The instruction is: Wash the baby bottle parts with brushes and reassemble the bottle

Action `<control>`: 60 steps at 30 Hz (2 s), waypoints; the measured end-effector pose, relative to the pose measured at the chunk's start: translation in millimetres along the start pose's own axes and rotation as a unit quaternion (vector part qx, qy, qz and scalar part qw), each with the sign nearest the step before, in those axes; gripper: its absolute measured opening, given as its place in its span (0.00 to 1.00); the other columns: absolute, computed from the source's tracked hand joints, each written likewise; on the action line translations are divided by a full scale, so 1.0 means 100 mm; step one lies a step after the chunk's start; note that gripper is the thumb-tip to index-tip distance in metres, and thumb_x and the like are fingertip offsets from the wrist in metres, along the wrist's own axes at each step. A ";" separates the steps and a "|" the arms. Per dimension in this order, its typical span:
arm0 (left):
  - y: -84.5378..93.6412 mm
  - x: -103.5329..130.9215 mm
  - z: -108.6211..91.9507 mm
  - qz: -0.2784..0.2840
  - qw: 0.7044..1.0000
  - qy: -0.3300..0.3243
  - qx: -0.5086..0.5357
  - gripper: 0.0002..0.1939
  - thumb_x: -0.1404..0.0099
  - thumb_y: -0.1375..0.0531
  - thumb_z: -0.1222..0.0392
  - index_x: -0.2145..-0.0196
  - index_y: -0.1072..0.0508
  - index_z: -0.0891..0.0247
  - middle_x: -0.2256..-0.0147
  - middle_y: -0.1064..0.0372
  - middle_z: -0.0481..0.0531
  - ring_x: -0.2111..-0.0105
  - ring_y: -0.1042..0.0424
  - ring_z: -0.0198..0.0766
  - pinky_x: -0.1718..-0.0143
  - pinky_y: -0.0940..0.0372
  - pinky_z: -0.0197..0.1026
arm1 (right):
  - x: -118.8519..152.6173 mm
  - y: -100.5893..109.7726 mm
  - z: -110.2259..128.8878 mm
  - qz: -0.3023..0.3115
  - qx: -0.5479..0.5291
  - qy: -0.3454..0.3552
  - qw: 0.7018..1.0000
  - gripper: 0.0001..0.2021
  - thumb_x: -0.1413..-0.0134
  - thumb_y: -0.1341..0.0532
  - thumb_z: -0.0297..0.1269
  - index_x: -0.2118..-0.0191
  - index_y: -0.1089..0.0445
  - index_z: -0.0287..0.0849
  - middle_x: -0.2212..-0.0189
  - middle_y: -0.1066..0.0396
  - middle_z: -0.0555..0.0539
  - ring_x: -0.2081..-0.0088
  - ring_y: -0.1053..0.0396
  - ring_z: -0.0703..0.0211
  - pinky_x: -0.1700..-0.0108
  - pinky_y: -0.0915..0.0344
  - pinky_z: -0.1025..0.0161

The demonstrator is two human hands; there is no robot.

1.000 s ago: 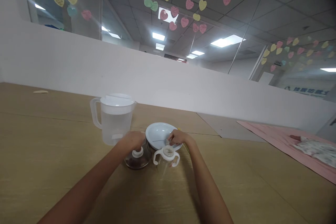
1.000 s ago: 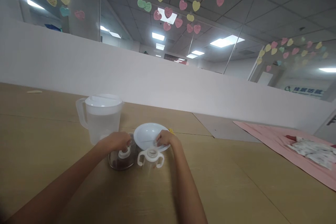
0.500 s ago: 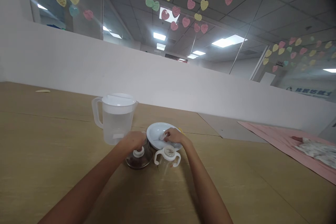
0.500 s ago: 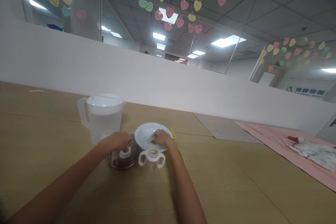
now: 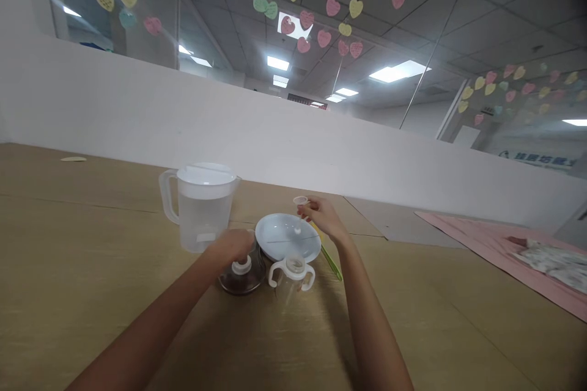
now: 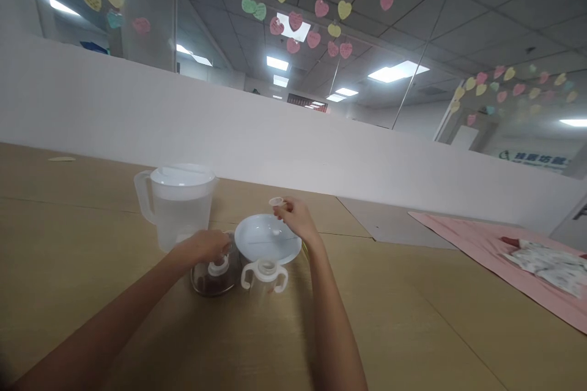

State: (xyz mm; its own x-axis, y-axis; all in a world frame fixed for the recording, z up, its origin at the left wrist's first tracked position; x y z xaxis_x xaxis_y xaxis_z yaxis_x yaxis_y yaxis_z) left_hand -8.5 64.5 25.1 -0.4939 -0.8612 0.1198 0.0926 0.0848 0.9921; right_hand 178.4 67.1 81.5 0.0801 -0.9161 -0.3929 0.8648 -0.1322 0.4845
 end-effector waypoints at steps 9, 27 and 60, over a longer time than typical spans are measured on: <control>-0.05 -0.06 0.01 -0.025 1.000 0.000 0.008 0.10 0.51 0.44 0.65 0.70 0.25 0.63 0.70 0.26 0.57 0.70 0.28 0.43 0.72 0.38 0.37 | 0.35 0.14 0.54 0.072 -0.015 0.024 0.997 0.11 0.52 0.43 0.38 0.64 0.32 0.38 0.73 0.30 0.46 0.72 0.34 0.63 0.70 0.37 0.66; 0.06 -0.01 0.07 -0.016 1.000 -0.008 0.008 0.06 0.55 0.44 0.69 0.77 0.28 0.65 0.74 0.28 0.55 0.75 0.31 0.41 0.77 0.43 0.37 | 0.43 -0.14 0.45 0.214 0.083 -0.007 0.973 0.18 0.56 0.42 0.32 0.55 0.34 0.39 0.77 0.30 0.51 0.72 0.33 0.63 0.67 0.38 0.67; 0.95 0.68 -0.59 -0.358 0.916 -0.181 -0.029 0.07 0.35 0.52 0.65 0.65 0.35 0.67 0.67 0.33 0.56 0.64 0.34 0.41 0.61 0.41 0.42 | 0.35 -0.40 0.66 0.040 0.125 0.133 0.982 0.36 0.58 0.38 0.34 0.41 0.51 0.41 0.53 0.36 0.43 0.53 0.38 0.54 0.51 0.42 0.57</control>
State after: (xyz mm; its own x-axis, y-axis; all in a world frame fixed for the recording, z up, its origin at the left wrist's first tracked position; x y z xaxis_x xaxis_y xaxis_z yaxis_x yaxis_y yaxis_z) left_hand 17.6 -15.4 124.8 -0.7002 -0.4619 -0.5443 -0.3256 -0.4720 0.8193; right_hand 114.0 15.6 100.1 0.2979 -0.8003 -0.5204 0.7041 -0.1839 0.6859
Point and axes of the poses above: each hand's wrist, its own x-axis away from the middle knuckle, its own y-axis out of the back of the hand, z = x × y, the point moved 6 cm from there along -x, towards the middle knuckle
